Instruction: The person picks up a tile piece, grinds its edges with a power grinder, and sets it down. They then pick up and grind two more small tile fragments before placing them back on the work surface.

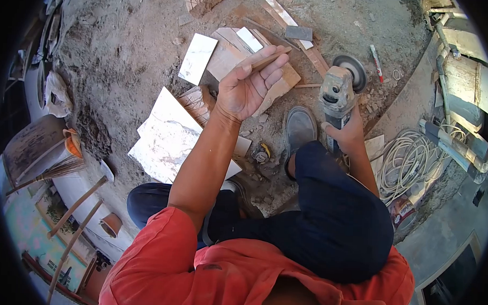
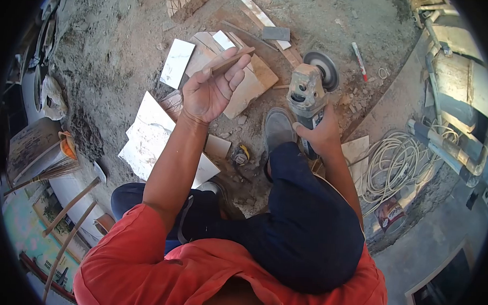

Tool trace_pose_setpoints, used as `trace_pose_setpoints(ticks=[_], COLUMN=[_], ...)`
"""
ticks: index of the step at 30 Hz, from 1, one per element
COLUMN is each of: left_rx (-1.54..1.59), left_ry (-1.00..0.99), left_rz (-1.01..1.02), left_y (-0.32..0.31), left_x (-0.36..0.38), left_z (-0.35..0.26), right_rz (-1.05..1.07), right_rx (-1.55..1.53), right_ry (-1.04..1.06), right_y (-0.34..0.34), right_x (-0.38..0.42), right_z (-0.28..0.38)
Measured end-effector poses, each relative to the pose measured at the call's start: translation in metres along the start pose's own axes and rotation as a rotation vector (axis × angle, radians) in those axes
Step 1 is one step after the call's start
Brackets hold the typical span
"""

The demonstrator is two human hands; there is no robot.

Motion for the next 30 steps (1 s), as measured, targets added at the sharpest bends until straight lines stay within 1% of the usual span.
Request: trace_pose_setpoints(ticks=[1,2,4,5,7,9,11,13,14,16,17,19,21,23,25,27,30], left_rx=[-0.084,-0.082,-0.274,-0.273,-0.322,-0.278,-0.234,-0.388,-0.389,-0.720,-0.721,-0.909,-0.912,-0.914,-0.875,-0.841,-0.788], left_ry=[-0.031,-0.030,-0.129,-0.126,-0.066,-0.053,-0.040,-0.067,-0.066,-0.164,-0.162,-0.195,-0.209,-0.227,-0.211,-0.208,-0.203], left_rz=[-0.009,-0.009,-0.034,-0.034,-0.184,-0.168,-0.154,-0.235,-0.235,-0.389,-0.390,-0.428,-0.427,-0.424,-0.507,-0.528,-0.584], left_y=[0.000,0.001,-0.001,-0.001,0.003,0.009,0.017,0.031,0.037,0.045,0.049,0.043,0.050,0.060,0.077,0.090,0.108], left_x=[0.000,0.000,0.002,0.002,0.002,0.000,-0.003,-0.002,-0.003,-0.001,0.000,0.004,0.005,0.003,0.003,0.001,-0.004], left_z=[-0.001,0.001,-0.001,0.000,0.001,0.002,0.005,0.005,0.007,-0.001,0.000,-0.003,0.000,0.004,0.010,0.014,0.015], right_rz=[0.010,0.020,0.014,0.008,0.023,0.039,0.051,0.072,0.093,0.105,0.117,0.137,0.159,0.197,0.209,0.223,0.237], right_rx=[-0.020,-0.040,-0.059,-0.081,-0.093,-0.103,-0.178,-0.183,-0.187,-0.186,-0.184,-0.181,-0.175,-0.039,-0.035,-0.031,-0.048], right_ry=[-0.004,-0.007,0.000,0.010,0.001,-0.009,-0.003,-0.001,0.002,-0.003,-0.011,-0.034,-0.051,-0.071,-0.055,-0.038,-0.082], right_y=[0.000,-0.001,0.000,0.000,0.001,0.003,0.001,0.001,0.001,0.002,0.001,0.000,-0.001,-0.001,-0.005,-0.010,-0.018], right_x=[-0.001,-0.001,0.000,0.000,0.000,0.002,0.002,0.000,0.000,-0.001,0.000,-0.001,-0.003,-0.006,-0.009,-0.013,-0.017], right_z=[0.002,0.003,0.005,0.007,0.009,0.006,0.001,0.004,0.005,0.001,-0.001,0.002,0.003,0.000,-0.006,-0.008,-0.007])
Point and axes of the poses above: each hand's wrist, its own x-axis away from the middle knuckle, its own y-axis out of the back of the hand, z = x × y, the point moved 7 cm from there along -x, towards the middle knuckle, and after that the axes turned 11 degrees about y, right-handed, at the moved point
